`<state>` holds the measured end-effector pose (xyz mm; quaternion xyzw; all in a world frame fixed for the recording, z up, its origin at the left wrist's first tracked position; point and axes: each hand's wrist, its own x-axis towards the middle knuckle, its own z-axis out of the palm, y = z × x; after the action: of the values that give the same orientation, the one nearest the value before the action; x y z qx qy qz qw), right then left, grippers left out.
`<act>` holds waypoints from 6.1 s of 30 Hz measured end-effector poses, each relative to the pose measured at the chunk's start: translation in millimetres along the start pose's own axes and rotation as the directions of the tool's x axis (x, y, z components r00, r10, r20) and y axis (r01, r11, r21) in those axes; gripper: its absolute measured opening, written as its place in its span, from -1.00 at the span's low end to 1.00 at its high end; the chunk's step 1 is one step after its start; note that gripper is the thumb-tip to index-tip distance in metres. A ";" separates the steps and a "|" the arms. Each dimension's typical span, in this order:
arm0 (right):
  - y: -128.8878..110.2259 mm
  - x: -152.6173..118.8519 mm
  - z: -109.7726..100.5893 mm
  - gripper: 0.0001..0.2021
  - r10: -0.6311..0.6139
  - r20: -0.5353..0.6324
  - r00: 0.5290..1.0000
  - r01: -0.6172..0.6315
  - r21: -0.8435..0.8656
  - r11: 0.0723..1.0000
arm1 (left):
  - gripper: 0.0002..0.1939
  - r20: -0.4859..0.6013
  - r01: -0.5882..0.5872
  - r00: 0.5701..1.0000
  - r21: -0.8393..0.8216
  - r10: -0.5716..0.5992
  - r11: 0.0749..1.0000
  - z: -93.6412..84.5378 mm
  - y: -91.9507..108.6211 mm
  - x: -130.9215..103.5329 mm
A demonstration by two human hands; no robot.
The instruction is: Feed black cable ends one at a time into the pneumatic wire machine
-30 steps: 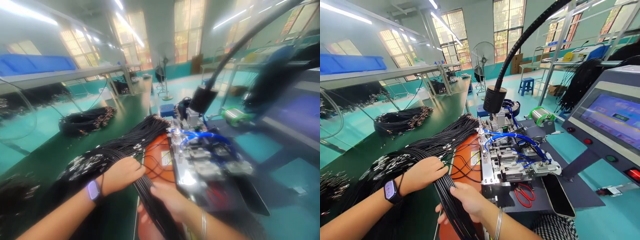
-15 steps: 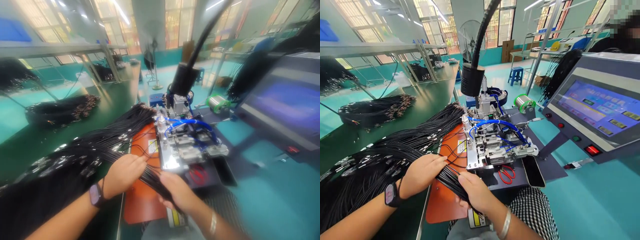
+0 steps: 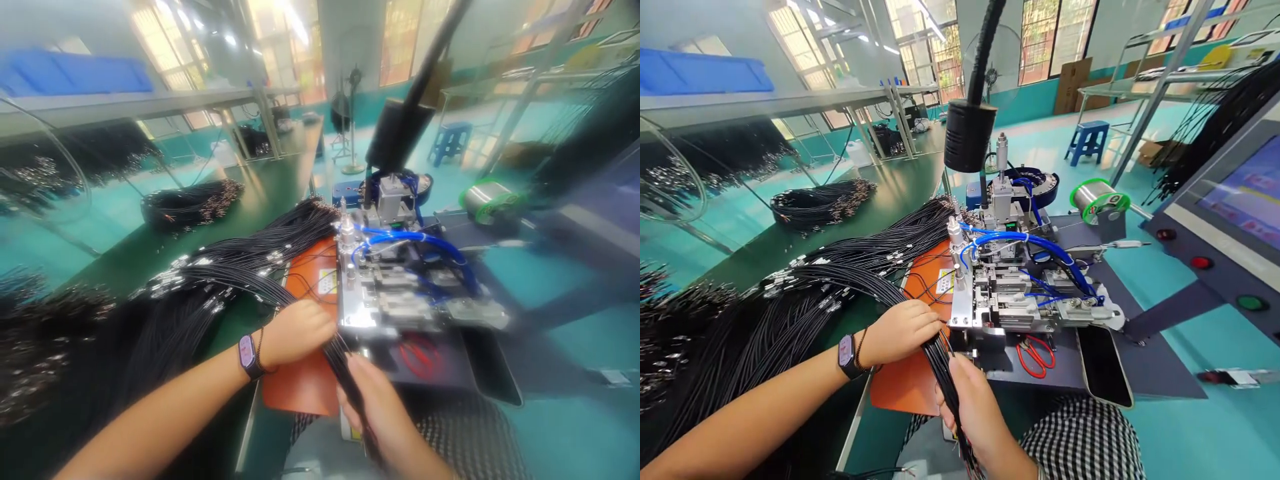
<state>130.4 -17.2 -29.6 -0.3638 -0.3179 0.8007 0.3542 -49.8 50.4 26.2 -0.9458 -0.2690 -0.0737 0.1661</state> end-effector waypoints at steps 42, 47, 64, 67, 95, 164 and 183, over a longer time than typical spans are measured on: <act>-38.3 2.2 -39.9 -0.88 -0.319 -0.035 0.947 0.191 -0.736 0.649 | -0.84 0.023 0.039 0.999 -0.031 -0.038 0.999 14.3 45.2 8.1; -31.2 11.1 -29.5 -0.88 -0.447 -0.051 0.893 0.285 -0.706 0.649 | -0.73 0.038 0.141 0.990 -0.177 -0.137 0.974 6.7 60.6 8.5; -11.9 6.7 -42.4 -0.96 -0.666 -0.024 0.746 0.470 -0.690 0.551 | -0.82 0.269 0.357 0.926 -0.408 -0.263 0.840 10.0 49.3 6.5; -11.3 6.5 -39.6 -0.95 -0.700 -0.064 0.711 0.418 -0.763 0.493 | -0.92 0.277 0.381 0.914 -0.339 -0.296 0.860 10.5 50.2 6.7; -9.4 2.2 -28.1 -0.88 -0.715 -0.092 0.694 0.347 -0.826 0.443 | -0.86 -0.034 0.280 0.954 -0.241 -0.296 0.929 25.5 55.3 4.8; -21.0 12.1 -61.9 -0.87 -0.360 -0.338 0.870 0.028 -0.694 0.720 | -0.60 0.165 0.189 0.970 -0.065 -0.176 0.980 35.0 60.5 7.2; -20.3 15.3 -61.1 -0.88 -0.418 -0.311 0.854 0.089 -0.704 0.705 | -0.81 0.076 0.149 0.986 -0.039 -0.145 0.988 34.3 61.9 5.9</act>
<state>179.2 21.5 -52.1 -0.5912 -0.5400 0.4685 0.3735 -10.0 15.9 -21.5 -0.9289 -0.3422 -0.0571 0.1294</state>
